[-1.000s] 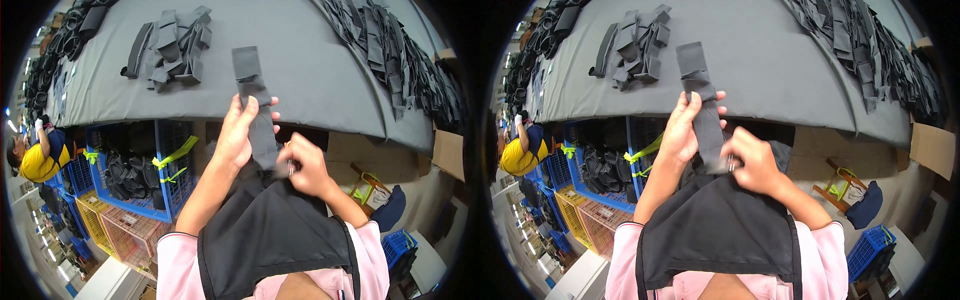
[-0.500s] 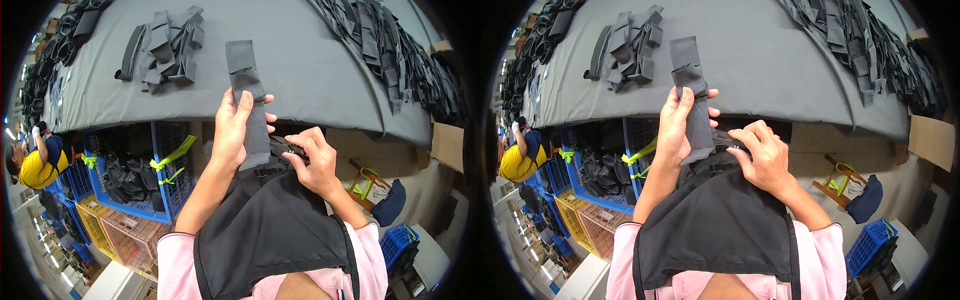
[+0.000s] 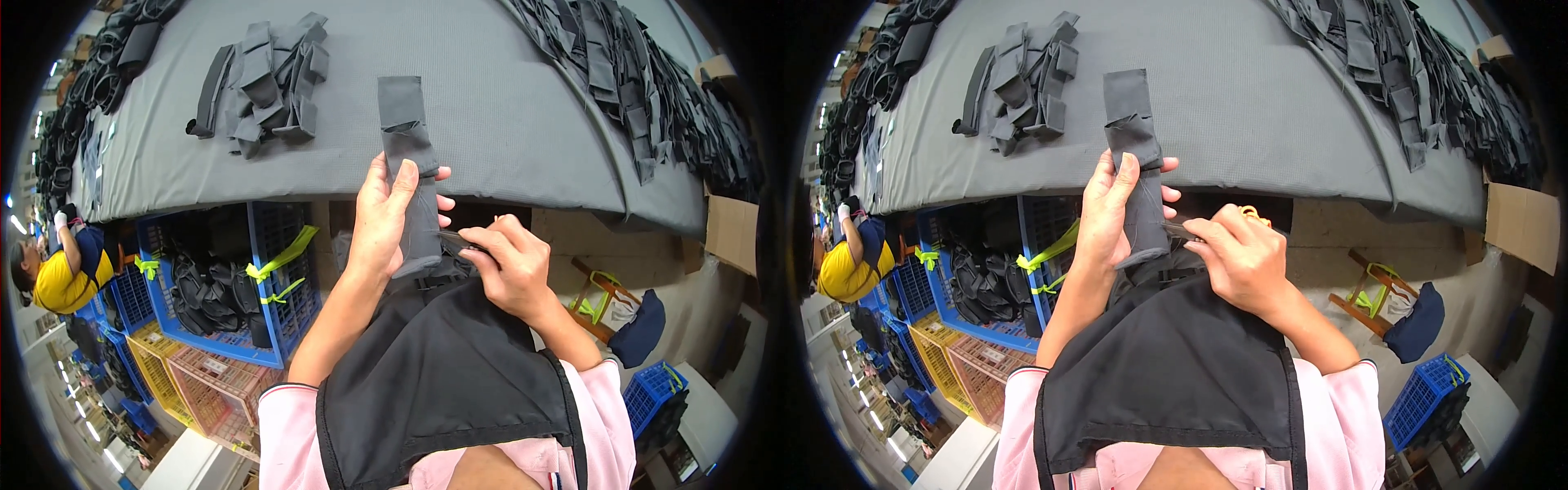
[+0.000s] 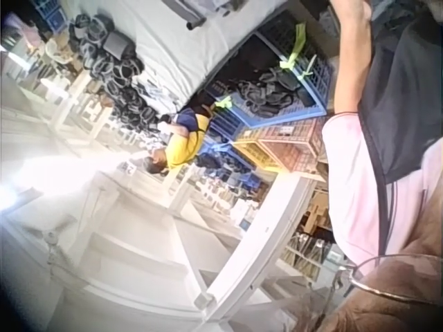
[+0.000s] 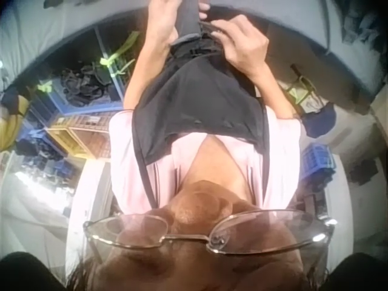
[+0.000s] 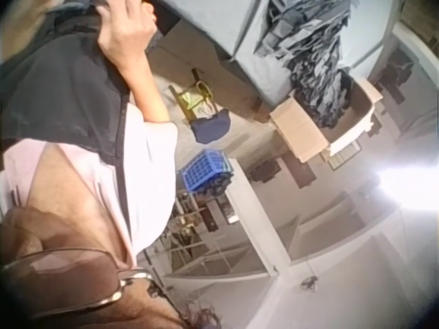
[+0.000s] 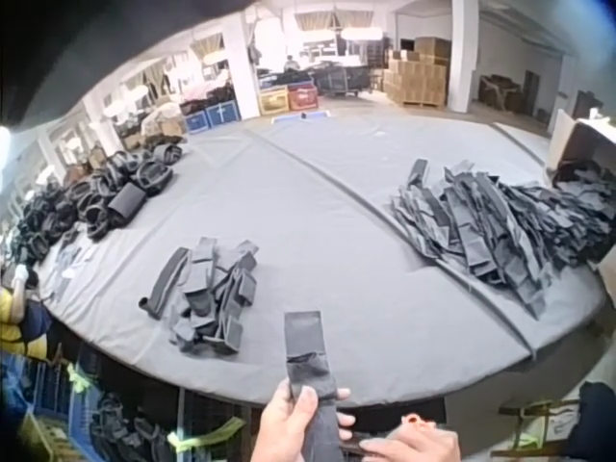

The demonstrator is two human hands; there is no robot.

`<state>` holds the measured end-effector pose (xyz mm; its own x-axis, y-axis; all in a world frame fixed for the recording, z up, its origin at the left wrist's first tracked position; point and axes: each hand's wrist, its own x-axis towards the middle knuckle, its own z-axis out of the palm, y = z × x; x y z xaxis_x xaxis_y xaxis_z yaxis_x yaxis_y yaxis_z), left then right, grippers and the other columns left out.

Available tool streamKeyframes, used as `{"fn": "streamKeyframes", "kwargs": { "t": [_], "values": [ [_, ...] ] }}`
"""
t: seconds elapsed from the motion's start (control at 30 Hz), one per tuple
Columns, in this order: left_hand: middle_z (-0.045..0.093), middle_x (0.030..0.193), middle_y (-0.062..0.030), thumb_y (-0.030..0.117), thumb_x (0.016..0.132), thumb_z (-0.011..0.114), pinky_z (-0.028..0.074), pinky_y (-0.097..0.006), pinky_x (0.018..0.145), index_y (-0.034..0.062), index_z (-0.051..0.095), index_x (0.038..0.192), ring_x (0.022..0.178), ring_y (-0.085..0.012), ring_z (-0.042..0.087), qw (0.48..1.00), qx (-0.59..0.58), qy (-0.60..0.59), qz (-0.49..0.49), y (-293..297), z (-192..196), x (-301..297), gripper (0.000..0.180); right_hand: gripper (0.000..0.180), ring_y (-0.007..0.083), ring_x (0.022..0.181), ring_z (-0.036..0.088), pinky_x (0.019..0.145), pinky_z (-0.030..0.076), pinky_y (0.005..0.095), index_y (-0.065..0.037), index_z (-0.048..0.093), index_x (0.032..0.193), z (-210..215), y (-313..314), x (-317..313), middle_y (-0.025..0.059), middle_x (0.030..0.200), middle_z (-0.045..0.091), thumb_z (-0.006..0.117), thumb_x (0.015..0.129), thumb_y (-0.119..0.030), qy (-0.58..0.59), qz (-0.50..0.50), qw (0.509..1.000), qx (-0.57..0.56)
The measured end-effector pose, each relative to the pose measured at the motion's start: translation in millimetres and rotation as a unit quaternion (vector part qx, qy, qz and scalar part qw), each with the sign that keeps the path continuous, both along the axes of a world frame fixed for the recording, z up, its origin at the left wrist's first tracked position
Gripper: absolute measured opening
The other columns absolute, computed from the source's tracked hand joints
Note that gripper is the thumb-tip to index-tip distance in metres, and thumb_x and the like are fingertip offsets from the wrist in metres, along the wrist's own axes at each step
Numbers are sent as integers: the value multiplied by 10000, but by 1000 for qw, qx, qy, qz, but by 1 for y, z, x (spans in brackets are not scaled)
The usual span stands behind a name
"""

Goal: Using clippers to trim excess material from small black fabric straps at a factory assembly table.

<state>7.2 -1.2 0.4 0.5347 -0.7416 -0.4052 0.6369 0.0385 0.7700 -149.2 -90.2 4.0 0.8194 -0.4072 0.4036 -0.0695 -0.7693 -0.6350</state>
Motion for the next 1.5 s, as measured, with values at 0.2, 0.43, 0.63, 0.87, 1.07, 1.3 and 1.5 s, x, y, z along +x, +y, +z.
{"fn": "streamKeyframes", "kwargs": {
  "t": [0.2, 0.43, 0.63, 0.87, 1.07, 1.3, 1.5],
  "values": [
    [622, 1039, -176, 313, 942, 517, 566, -312, 575, 54, 424, 1152, 720, -199, 651, 1000, 4, -2, -2, -3, 4, -2, 346, 313, 207, 570, 532, 492, 422, 310, -59, 649, 914, 9, -5, -4, 57, 720, 541, 751, 619, -33, 28, -12, 999, -38],
    [621, 1045, -179, 314, 946, 507, 565, -309, 574, 54, 427, 1151, 717, -197, 651, 1000, 4, -2, -6, -2, 3, -2, 341, 350, 195, 562, 502, 493, 403, 305, -75, 641, 942, 11, -4, -4, 39, 735, 539, 755, 612, -54, 39, 8, 996, -80],
    [617, 1021, -164, 322, 930, 539, 563, -314, 579, 38, 382, 1194, 713, -195, 643, 1000, 3, 7, -15, -1, 5, -2, 418, 330, 196, 559, 506, 491, 403, 305, -66, 640, 927, 12, -3, -5, 45, 732, 536, 751, 617, -59, 45, 8, 997, -69],
    [612, 1059, -184, 319, 935, 528, 568, -311, 575, 51, 427, 1129, 725, -200, 652, 1000, 6, 19, -16, -1, 3, -3, 346, 285, 209, 568, 529, 494, 422, 314, -51, 640, 904, 6, 1, 0, 61, 725, 534, 745, 639, -54, 47, 0, 999, -8],
    [608, 1062, -189, 314, 939, 521, 569, -315, 590, 53, 423, 1139, 732, -205, 652, 1000, -1, 27, -13, -1, 2, -4, 343, 275, 189, 546, 516, 488, 406, 303, -69, 635, 899, -6, 2, -6, 32, 706, 502, 738, 645, -89, -54, -40, 997, -37],
    [596, 1088, -198, 318, 953, 495, 565, -345, 652, 45, 411, 1157, 755, -212, 652, 1000, -15, 11, -12, -2, 4, -7, 351, 274, 208, 572, 538, 497, 431, 308, -35, 639, 895, 10, 3, -4, 72, 713, 532, 732, 639, -8, 40, -12, 999, 9],
    [587, 1102, -205, 314, 958, 483, 571, -341, 668, 41, 403, 1161, 785, -213, 653, 1000, -10, 17, -16, 1, 7, -10, 349, 280, 225, 589, 568, 509, 446, 328, -67, 586, 876, 9, -2, 5, 55, 796, 480, 745, 645, -78, 93, 32, 994, 41]
  ]
}}
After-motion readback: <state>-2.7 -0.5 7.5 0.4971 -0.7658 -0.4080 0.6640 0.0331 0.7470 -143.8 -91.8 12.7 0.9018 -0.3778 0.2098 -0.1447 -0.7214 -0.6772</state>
